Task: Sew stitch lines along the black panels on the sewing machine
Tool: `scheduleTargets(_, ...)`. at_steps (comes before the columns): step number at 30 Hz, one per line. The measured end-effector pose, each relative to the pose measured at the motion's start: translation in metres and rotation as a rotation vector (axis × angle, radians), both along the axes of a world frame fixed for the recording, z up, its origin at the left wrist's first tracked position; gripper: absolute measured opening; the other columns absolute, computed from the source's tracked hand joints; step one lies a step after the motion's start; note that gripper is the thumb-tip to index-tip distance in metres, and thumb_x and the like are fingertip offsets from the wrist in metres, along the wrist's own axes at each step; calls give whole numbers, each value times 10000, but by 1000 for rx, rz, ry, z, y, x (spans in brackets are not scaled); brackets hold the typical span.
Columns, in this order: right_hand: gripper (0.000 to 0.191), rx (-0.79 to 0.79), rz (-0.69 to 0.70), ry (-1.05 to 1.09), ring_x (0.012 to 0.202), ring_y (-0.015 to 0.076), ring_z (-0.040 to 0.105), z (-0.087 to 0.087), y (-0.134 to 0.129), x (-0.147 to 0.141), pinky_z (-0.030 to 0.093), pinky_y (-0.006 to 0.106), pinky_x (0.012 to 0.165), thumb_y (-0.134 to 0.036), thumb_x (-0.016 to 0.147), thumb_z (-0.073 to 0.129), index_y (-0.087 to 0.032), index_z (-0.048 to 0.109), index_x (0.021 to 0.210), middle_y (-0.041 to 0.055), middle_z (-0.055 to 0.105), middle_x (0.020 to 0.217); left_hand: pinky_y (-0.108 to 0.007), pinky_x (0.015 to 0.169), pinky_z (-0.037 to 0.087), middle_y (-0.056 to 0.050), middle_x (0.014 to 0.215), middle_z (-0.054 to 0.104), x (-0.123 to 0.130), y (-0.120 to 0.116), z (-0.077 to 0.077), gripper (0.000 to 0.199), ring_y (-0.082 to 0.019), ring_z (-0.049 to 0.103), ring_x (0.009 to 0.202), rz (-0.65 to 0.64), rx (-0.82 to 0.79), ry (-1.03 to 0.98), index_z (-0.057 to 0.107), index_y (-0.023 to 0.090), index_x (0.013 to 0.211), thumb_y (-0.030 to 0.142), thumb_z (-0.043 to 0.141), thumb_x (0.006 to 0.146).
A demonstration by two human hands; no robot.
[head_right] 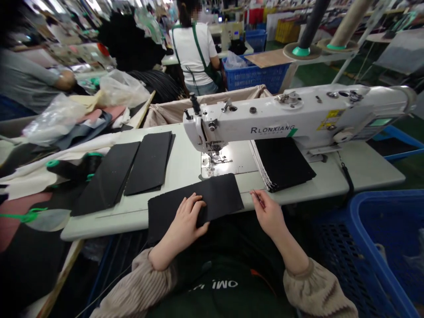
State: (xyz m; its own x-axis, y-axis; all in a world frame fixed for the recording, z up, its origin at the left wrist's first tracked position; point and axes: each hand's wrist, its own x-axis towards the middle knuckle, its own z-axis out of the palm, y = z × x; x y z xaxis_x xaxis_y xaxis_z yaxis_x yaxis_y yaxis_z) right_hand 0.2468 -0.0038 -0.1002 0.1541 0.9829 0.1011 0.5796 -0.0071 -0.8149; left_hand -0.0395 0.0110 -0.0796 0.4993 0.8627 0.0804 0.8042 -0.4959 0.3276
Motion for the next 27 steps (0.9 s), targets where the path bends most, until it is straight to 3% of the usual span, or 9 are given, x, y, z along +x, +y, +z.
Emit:
scheduleTargets(2,345,-46,-34,-51,891,227,684,-3,-8,8,510,345,834,-511,957,448,-222,604,1062,69,720,974,-535,1056,396,-135,1325,507,26,7,-2,523,-343,449,1275,-5,23,-36,511,185,1248,362,726,806)
scheduleTargets(5,323,-127,-12,-155,826,223,689,-5,-21,15,503,331,753,-499,978,394,-242,557,1087,45,713,934,-421,906,475,-94,1211,566,61,16,-10,420,-260,535,1084,-140,31,-94,514,210,1280,322,652,899)
scheduleTargets(7,301,-147,9,-221,778,211,684,-6,-30,16,485,308,694,-477,989,367,-250,547,1073,27,703,890,-373,840,472,-64,1063,608,78,22,-18,194,-221,549,975,-233,55,-116,593,210,1149,255,546,966)
scheduleTargets(9,282,-149,22,-283,703,191,665,-7,-37,14,452,283,628,-474,982,391,-249,554,1031,9,684,813,-358,800,460,-51,935,612,87,28,-24,161,-206,544,904,-271,81,-133,632,197,992,241,477,998)
scheduleTargets(13,256,-139,91,-384,643,171,641,-9,-40,9,380,263,559,-446,982,415,-238,563,1005,-11,656,723,-360,811,462,-57,923,602,92,35,-27,203,-198,535,879,-221,44,-204,624,185,944,262,449,1010)
scheduleTargets(18,245,-95,167,-491,660,172,655,-8,-29,-2,338,268,548,-391,1000,387,-225,556,938,4,686,751,-357,801,468,-52,915,612,90,32,-22,152,-199,545,880,-187,-23,-313,617,193,937,244,485,993)
scheduleTargets(23,279,-87,161,-625,626,165,651,-8,-17,-12,251,279,507,-357,1017,349,-212,546,883,18,700,748,-357,772,452,-50,873,630,90,32,-21,173,-196,550,840,-214,-48,-336,635,193,916,247,489,992)
scheduleTargets(27,290,-127,97,-683,578,163,638,-8,-15,-5,227,280,496,-357,1019,338,-221,546,869,4,681,685,-343,800,450,-46,872,637,85,33,-11,201,-181,549,845,-270,-99,-391,648,193,943,252,465,1003)
